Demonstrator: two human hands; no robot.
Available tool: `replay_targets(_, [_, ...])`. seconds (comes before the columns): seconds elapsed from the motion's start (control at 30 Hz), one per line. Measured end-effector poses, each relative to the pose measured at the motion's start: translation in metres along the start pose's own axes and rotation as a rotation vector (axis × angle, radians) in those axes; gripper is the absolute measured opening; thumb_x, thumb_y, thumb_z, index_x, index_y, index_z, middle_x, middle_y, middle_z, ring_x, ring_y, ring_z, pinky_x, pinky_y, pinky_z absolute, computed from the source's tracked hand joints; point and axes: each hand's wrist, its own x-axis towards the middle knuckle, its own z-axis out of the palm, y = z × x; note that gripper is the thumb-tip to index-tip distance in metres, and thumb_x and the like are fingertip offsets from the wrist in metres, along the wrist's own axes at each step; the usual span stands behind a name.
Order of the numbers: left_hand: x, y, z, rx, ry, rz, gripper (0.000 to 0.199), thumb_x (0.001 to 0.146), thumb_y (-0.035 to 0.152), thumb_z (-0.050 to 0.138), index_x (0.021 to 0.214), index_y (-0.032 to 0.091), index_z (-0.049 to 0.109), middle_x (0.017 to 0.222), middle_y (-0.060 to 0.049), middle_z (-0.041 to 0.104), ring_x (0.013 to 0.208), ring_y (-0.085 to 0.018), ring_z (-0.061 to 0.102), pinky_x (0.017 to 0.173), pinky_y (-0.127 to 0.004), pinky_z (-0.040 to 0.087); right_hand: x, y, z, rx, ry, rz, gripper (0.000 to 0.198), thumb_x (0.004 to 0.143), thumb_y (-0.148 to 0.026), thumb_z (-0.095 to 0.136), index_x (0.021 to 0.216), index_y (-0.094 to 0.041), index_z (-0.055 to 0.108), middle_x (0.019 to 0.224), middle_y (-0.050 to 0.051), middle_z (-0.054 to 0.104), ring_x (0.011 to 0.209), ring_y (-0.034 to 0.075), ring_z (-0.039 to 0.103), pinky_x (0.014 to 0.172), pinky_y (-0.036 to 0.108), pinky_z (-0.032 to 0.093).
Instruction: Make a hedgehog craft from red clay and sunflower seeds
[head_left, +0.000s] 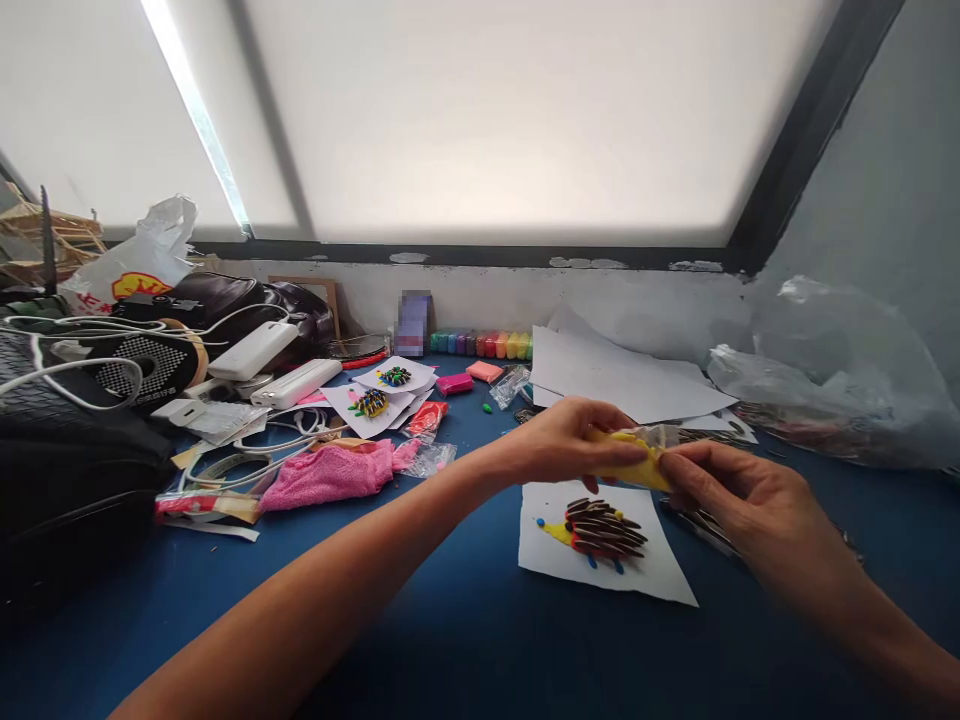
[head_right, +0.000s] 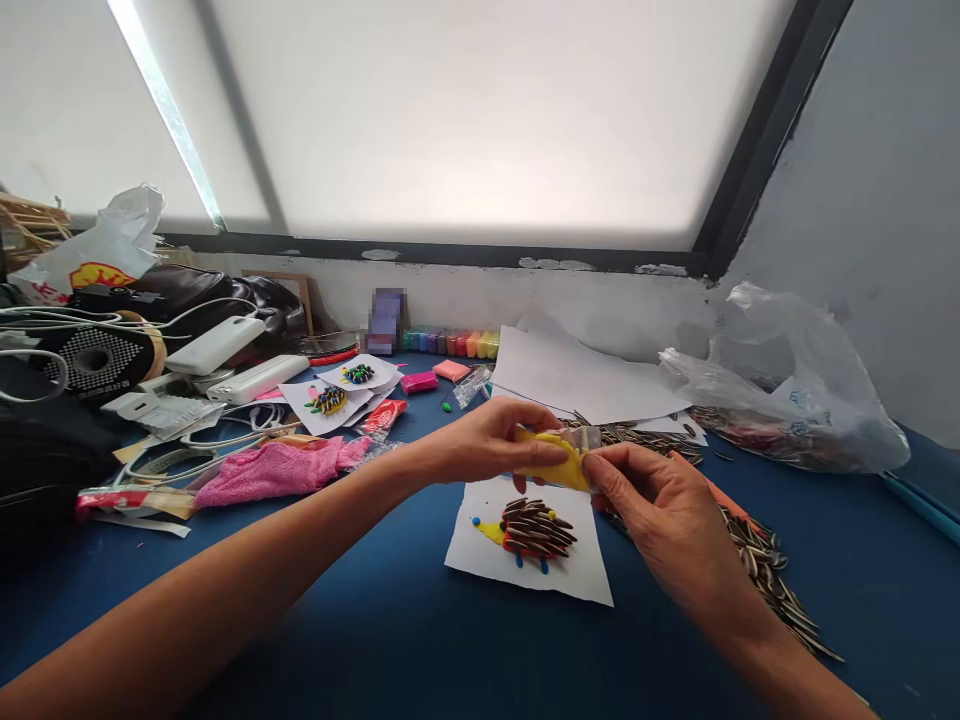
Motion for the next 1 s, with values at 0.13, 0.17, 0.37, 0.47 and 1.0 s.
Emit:
replay_targets(0.13, [0.001,-0.002,-0.001,-0.033,0.041,-0.019,0.024,0.088,0.034,0.055,0.092,0.010,0.060,0.081,-0.005,0.060,0.067,-0.010,0.056,0.052,-0.018,0.043,0.000,0.010,0.000,0.100,-0.019,-0.017,0.036,0.074,-0.059,0.066,0.076,-0.024,0.071,0.070,0.001,0.066,0.068,0.017,0.060,0.066,0.027,0.050])
replay_targets(0.17, [0.002,-0.003,-0.001,-0.026,0.044,-0.022,0.024,0.088,0.033,0.055,0.092,0.011,0.061,0.081,-0.004,0.060,0.067,-0.010,0.055,0.052,-0.018,0.042,0.001,0.013,0.000,0.121,-0.032,-0.006,0.034,0.075,-0.058,0.066,0.079,-0.024,0.071,0.071,0.000,0.066,0.069,0.017,0.060,0.069,0.028,0.051])
replay_targets(0.37, [0.004,-0.010,0.000,-0.058,0.036,-0.015,0.019,0.085,0.029,0.059,0.093,0.012,0.062,0.081,-0.003,0.060,0.068,-0.009,0.052,0.057,-0.019,0.041,0.002,0.009,-0.001,0.103,-0.027,-0.006,0.032,0.070,-0.054,0.072,0.073,-0.022,0.070,0.062,-0.001,0.060,0.061,0.014,0.053,0.058,0.024,0.047])
replay_targets(0.47, [0.004,-0.009,-0.001,-0.100,0.031,-0.017,0.019,0.084,0.026,0.060,0.098,0.014,0.063,0.085,-0.004,0.062,0.072,-0.010,0.053,0.059,-0.020,0.041,0.002,0.006,-0.001,0.147,-0.036,-0.003,0.030,0.069,-0.052,0.074,0.070,-0.022,0.069,0.064,-0.001,0.059,0.061,0.014,0.052,0.056,0.024,0.047])
replay_targets(1.0, [0.001,0.001,0.001,-0.219,0.044,-0.076,0.022,0.083,0.032,0.064,0.084,0.010,0.064,0.075,-0.002,0.061,0.069,-0.009,0.055,0.065,-0.022,0.043,0.000,0.006,-0.001,0.190,-0.116,0.023,0.031,0.070,-0.052,0.074,0.079,-0.023,0.071,0.073,0.001,0.065,0.071,0.016,0.057,0.068,0.027,0.049])
